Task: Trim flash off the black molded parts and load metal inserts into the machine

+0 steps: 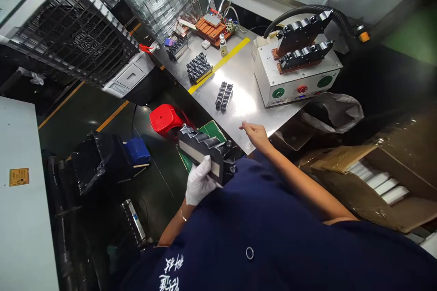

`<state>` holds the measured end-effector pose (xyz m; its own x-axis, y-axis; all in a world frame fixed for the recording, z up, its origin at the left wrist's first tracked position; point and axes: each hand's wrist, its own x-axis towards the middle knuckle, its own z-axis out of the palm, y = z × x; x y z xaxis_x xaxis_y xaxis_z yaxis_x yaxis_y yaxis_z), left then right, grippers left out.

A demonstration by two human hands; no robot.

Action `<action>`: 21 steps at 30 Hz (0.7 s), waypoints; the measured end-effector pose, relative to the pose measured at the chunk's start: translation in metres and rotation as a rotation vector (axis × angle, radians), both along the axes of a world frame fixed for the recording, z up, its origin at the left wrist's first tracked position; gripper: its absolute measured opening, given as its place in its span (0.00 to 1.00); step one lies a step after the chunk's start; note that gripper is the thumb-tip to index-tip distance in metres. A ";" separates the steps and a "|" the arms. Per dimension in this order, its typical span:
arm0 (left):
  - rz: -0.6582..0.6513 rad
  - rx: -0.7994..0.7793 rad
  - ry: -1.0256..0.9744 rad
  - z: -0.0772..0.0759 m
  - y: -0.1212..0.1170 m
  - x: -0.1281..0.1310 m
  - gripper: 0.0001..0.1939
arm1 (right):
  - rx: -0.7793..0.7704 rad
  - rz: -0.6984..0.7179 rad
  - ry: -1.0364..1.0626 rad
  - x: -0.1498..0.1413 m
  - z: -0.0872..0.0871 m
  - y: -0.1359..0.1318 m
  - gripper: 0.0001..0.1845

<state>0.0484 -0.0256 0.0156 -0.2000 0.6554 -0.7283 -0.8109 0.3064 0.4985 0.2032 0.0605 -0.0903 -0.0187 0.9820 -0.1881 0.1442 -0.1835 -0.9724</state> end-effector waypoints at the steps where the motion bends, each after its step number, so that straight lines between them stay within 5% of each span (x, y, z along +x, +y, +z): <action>1: -0.008 0.050 0.031 0.000 -0.001 -0.002 0.13 | -0.025 0.009 0.006 0.004 0.000 0.000 0.35; 4: -0.037 0.161 0.168 -0.003 0.002 -0.008 0.11 | 0.038 0.164 0.071 0.011 0.022 -0.012 0.31; 10: -0.043 0.271 0.396 -0.008 0.004 -0.009 0.25 | 0.224 0.486 0.061 0.010 0.082 -0.037 0.28; 21: -0.065 0.294 0.477 -0.004 -0.005 -0.005 0.33 | 0.185 0.557 0.060 0.014 0.085 -0.038 0.29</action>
<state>0.0432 -0.0304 0.0117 -0.4146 0.8392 -0.3518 -0.4589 0.1411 0.8772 0.2169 0.0220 -0.0053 -0.5461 0.8377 0.0022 0.1143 0.0772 -0.9904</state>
